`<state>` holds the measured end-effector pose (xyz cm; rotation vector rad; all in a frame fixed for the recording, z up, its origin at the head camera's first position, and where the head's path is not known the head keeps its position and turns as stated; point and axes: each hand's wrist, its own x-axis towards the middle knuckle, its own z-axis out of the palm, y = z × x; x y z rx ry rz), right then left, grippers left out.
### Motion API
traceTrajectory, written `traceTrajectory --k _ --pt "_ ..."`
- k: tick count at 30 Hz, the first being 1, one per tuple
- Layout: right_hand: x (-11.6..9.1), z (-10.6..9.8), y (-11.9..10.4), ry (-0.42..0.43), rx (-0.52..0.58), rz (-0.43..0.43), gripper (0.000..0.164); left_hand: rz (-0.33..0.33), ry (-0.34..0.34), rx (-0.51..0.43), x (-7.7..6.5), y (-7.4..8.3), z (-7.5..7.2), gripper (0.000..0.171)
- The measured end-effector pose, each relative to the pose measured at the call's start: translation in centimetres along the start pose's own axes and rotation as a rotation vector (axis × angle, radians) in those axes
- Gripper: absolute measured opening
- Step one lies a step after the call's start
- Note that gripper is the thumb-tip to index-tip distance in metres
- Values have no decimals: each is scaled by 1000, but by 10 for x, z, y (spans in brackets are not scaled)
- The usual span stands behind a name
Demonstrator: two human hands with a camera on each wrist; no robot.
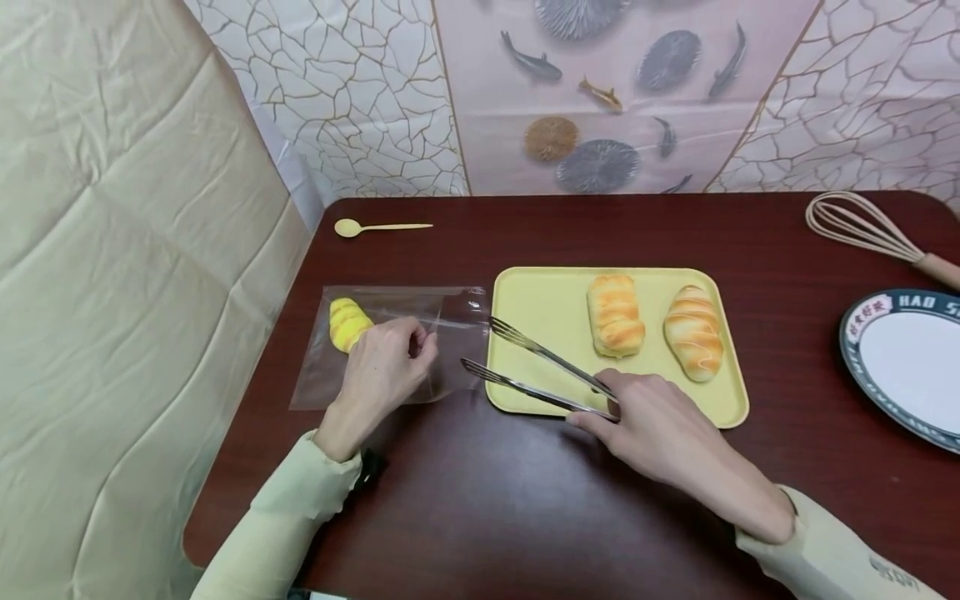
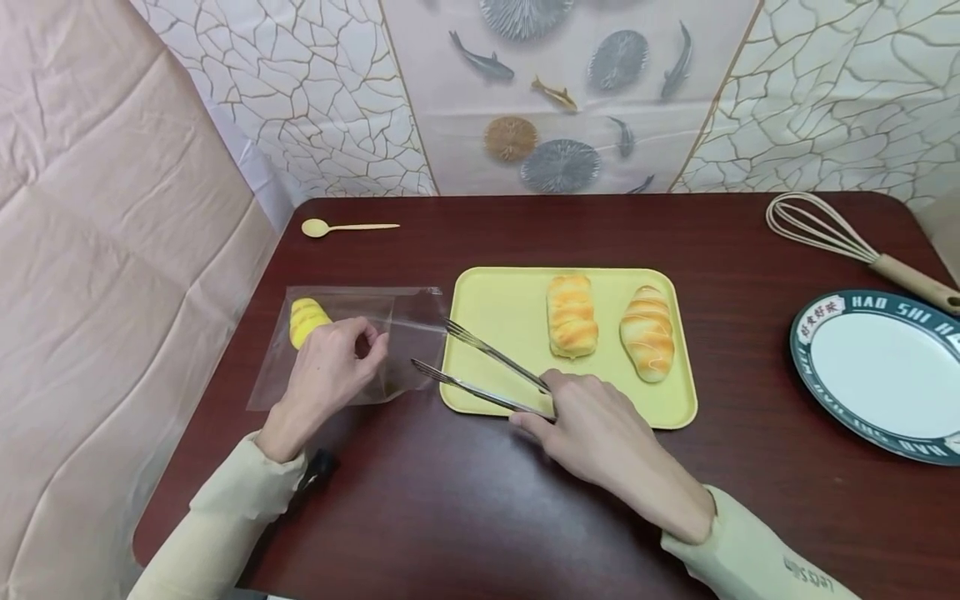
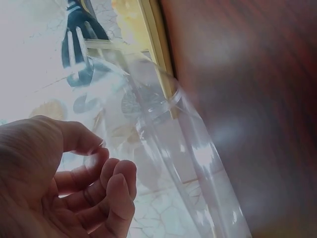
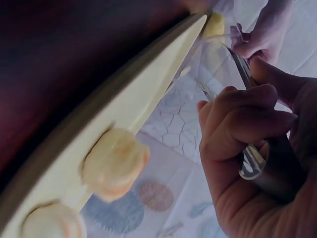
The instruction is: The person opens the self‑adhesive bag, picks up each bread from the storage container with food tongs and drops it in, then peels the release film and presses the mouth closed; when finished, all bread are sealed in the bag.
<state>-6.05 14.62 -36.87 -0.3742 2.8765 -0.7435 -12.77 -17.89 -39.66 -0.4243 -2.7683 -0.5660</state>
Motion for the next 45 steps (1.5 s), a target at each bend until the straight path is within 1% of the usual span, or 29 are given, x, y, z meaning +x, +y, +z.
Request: traceTrajectory --k 5,9,12,16,19,22,25,31,35,39,45 --pt "-26 -4 11 66 -8 54 34 5 -17 -7 -1 1 0 26" --pt "-43 -5 21 116 0 76 32 -3 -29 -4 -2 3 -1 27" --pt "-55 -5 29 181 6 81 33 -5 -43 0 -1 4 -1 29" --pt "-71 -4 41 262 0 98 31 -4 -61 0 -1 5 -2 28" --pt "-82 -5 50 284 1 133 31 -1 -68 1 -1 7 -2 28" --pt "-92 -6 58 294 0 181 35 11 -67 1 -1 8 -1 31" --pt "-96 -6 64 296 -6 229 38 14 -65 0 -3 8 -1 34" --pt "-101 -6 75 291 -11 298 45 21 -30 17 -2 8 0 30" --pt "-100 -8 80 273 -17 327 40 27 -9 24 -3 8 1 24" --pt "-99 -9 82 249 -22 350 38 27 -6 30 -3 8 1 20" --pt "-96 -8 83 259 -23 354 38 19 -8 27 -2 8 1 19"
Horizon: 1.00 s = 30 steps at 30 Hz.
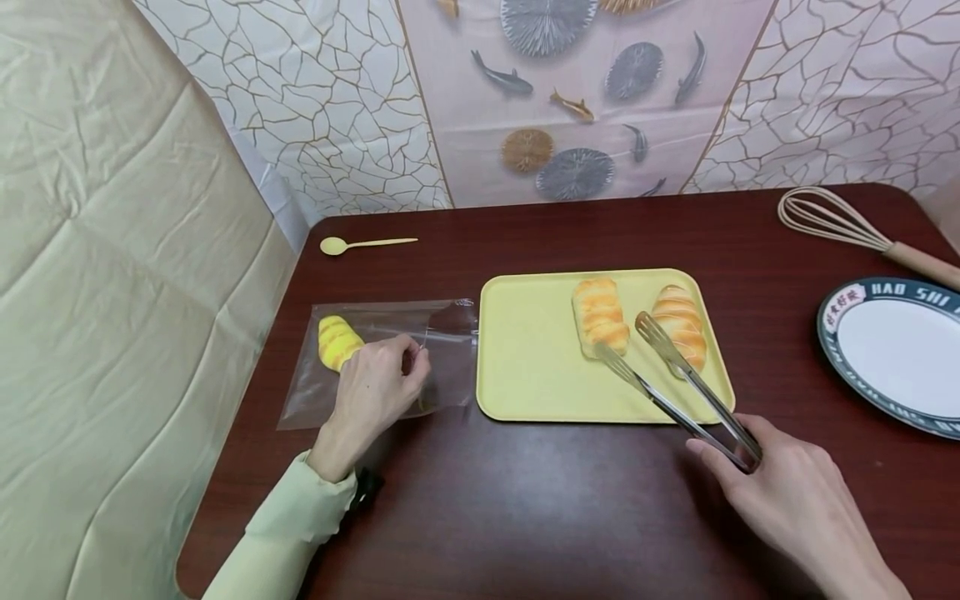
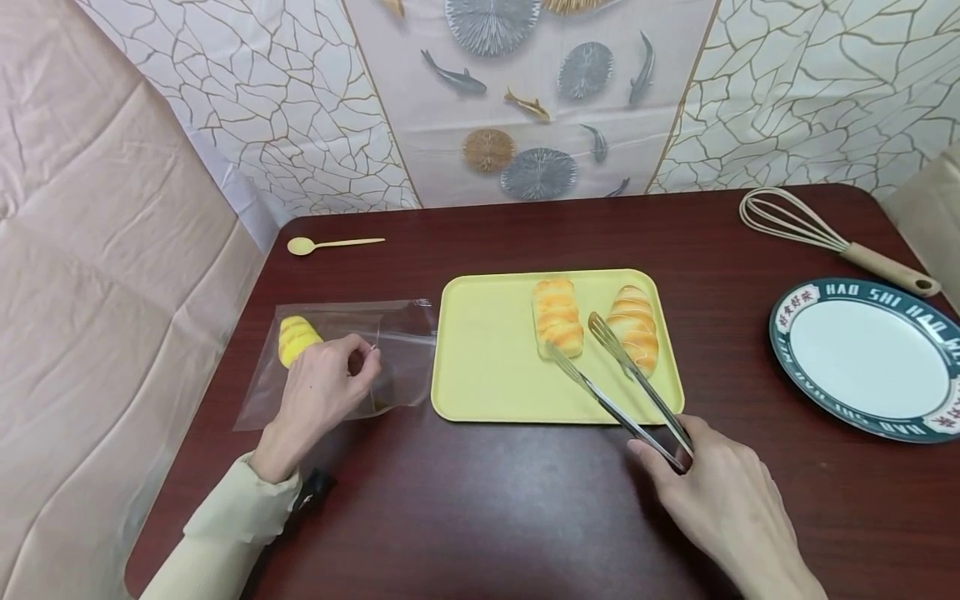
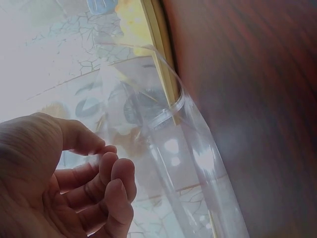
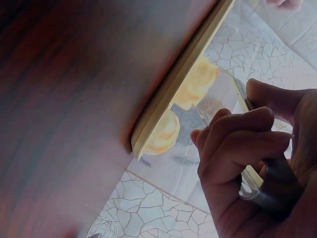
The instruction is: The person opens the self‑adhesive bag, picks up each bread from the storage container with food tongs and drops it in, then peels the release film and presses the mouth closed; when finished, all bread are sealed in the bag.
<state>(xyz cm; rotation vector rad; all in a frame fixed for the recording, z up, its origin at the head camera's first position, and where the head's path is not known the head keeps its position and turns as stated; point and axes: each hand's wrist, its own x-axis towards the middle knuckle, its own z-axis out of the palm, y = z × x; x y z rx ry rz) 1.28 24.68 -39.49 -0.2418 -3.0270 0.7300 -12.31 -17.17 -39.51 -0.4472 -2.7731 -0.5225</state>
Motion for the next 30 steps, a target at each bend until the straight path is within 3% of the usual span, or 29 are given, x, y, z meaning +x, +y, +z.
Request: traceTrajectory --k 11,16,20,25,30 --pt "10 5 -1 -57 -17 -4 49 -3 -8 -7 -1 0 1 12" --pt "19 8 2 -83 -32 -36 69 -11 -24 -8 -1 -1 2 12" --pt "24 8 2 -111 -64 -35 71 -9 -27 -3 -1 -2 2 14" --pt "31 5 1 -179 -93 -48 67 -10 -39 -2 0 -2 2 20" --pt "35 7 -2 -171 -84 -87 48 -22 -64 -14 0 -2 0 27"
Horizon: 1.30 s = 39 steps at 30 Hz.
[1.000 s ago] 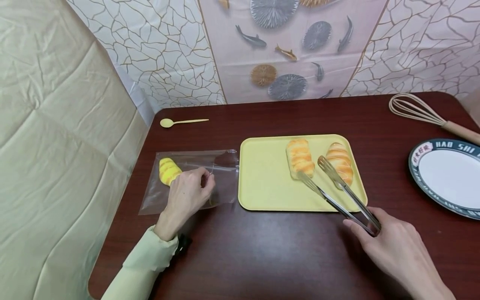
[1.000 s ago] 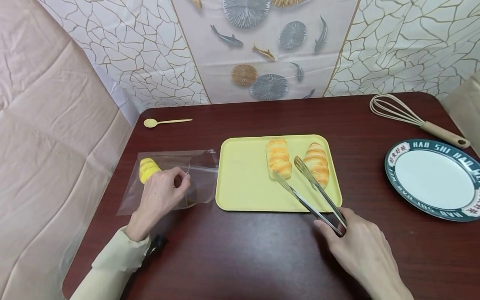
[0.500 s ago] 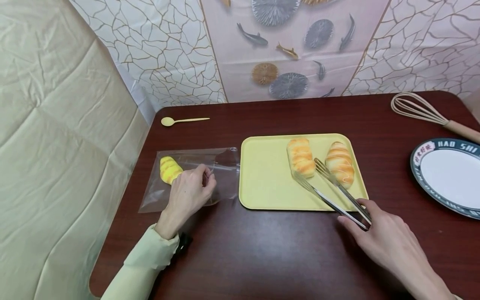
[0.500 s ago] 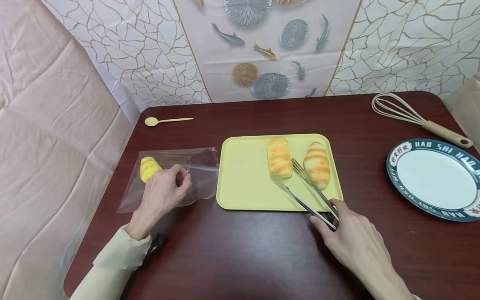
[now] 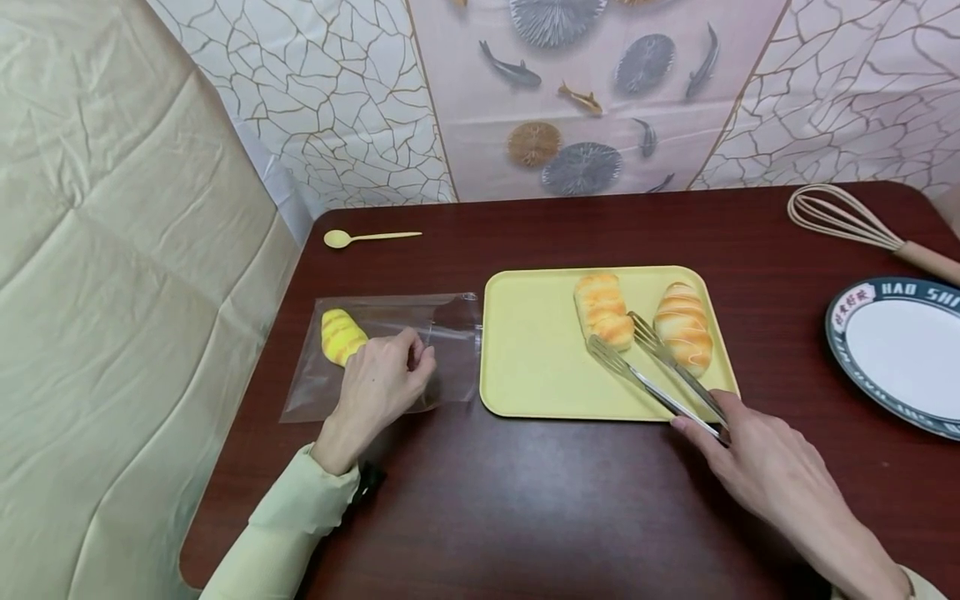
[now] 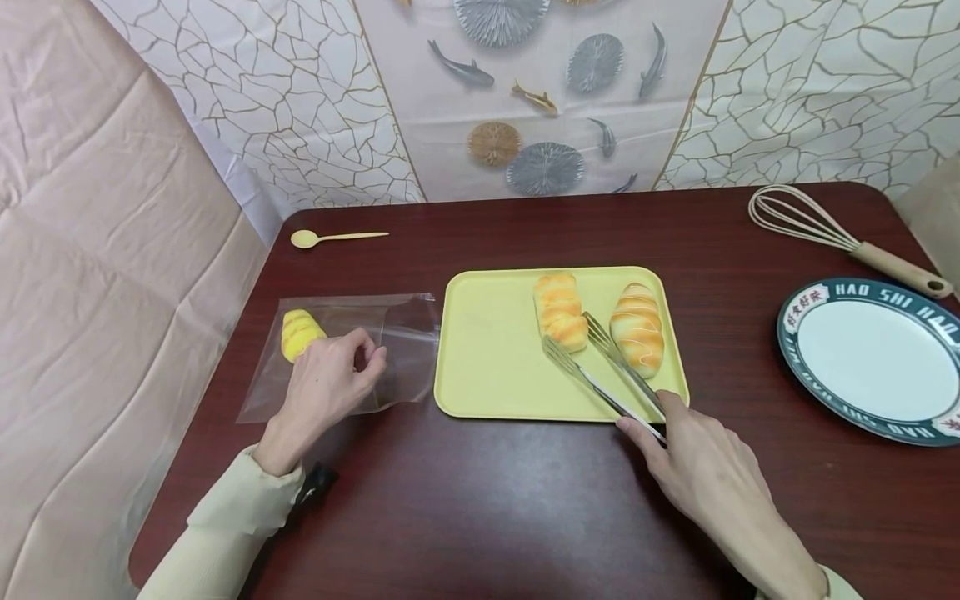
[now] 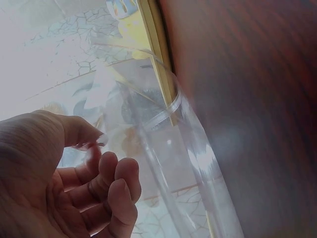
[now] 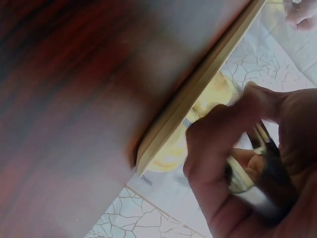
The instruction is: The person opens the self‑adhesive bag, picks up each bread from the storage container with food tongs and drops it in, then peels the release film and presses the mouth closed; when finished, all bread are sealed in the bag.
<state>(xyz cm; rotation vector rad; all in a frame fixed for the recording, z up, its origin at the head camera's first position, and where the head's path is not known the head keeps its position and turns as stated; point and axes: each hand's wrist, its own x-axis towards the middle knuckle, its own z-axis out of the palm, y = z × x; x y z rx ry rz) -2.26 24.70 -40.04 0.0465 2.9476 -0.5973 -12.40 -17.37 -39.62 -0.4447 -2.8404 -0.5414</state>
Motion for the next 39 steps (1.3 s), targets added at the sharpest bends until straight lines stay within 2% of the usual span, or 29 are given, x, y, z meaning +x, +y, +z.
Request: traceTrajectory --k 2,5,13,18,26,39 --pt "0 1 -2 26 7 -9 40 1 -7 -6 0 0 -1 28" --pt "-1 3 -3 58 11 -11 38 0 -11 -4 1 1 -2 27" --pt "2 1 -3 -16 4 50 46 0 -22 10 2 2 -3 25" --pt "4 -2 -3 -7 -13 65 55 2 -25 17 1 2 -3 25" --pt "6 -3 -2 54 -7 -4 47 4 -24 25 2 3 -2 26" --pt "9 -4 2 46 -36 -30 41 18 -33 15 0 2 -2 28"
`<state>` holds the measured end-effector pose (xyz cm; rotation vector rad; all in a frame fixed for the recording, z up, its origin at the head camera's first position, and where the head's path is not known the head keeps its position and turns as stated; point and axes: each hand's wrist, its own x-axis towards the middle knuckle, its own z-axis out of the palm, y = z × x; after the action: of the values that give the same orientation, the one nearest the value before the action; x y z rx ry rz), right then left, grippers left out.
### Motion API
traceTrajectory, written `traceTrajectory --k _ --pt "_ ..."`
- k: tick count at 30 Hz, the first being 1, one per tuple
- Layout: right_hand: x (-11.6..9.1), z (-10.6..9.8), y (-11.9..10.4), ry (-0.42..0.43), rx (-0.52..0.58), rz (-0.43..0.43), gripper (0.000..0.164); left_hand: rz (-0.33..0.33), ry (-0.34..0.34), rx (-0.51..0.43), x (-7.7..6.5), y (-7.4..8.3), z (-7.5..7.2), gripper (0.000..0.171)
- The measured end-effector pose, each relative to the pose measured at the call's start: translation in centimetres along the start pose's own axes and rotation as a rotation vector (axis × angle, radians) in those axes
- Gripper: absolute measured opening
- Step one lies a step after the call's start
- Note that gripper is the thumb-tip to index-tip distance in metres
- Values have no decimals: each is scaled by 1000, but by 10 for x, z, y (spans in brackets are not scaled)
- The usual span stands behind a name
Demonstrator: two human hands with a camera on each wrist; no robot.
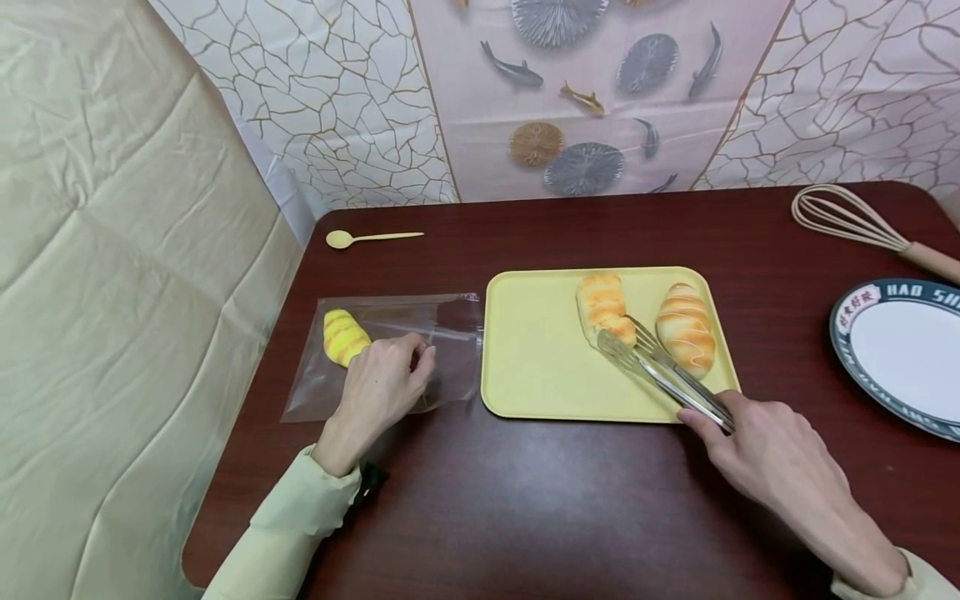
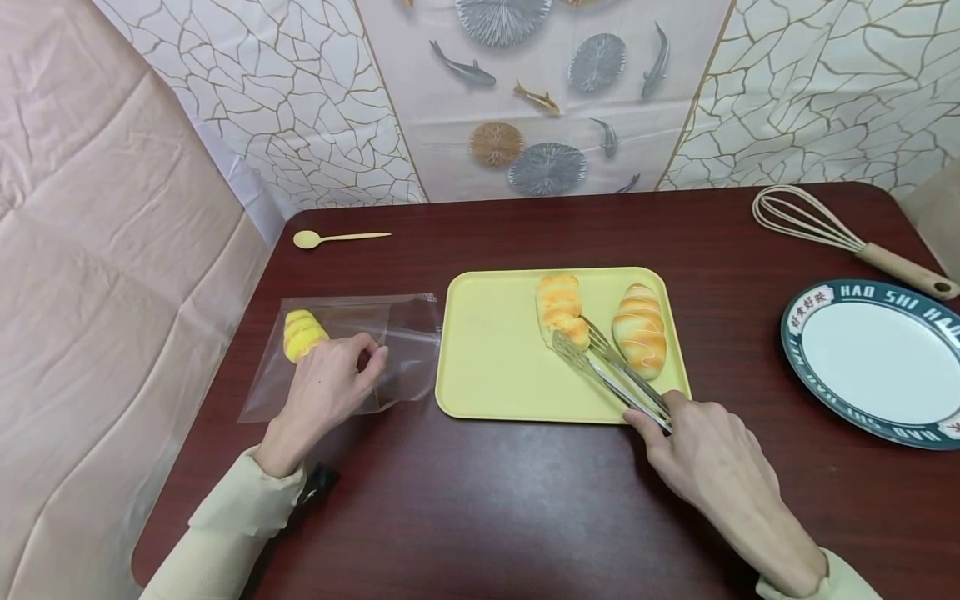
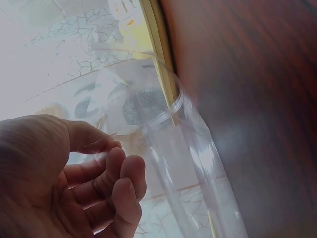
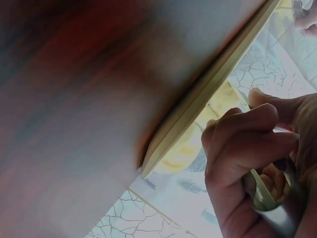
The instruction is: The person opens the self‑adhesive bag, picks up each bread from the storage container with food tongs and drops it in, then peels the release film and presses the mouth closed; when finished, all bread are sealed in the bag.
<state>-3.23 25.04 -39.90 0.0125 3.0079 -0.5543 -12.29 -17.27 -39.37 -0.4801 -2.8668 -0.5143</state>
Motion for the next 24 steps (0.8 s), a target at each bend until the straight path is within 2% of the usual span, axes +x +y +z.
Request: traceTrajectory --k 6,18,24 --pt "1 -1 2 -8 3 16 41 -8 -17 5 0 0 0 26" --pt "-2 -7 2 21 14 18 43 3 14 8 0 -1 -1 24" --pt "-5 -11 -7 19 18 -28 40 7 34 -4 -3 -1 -1 26"
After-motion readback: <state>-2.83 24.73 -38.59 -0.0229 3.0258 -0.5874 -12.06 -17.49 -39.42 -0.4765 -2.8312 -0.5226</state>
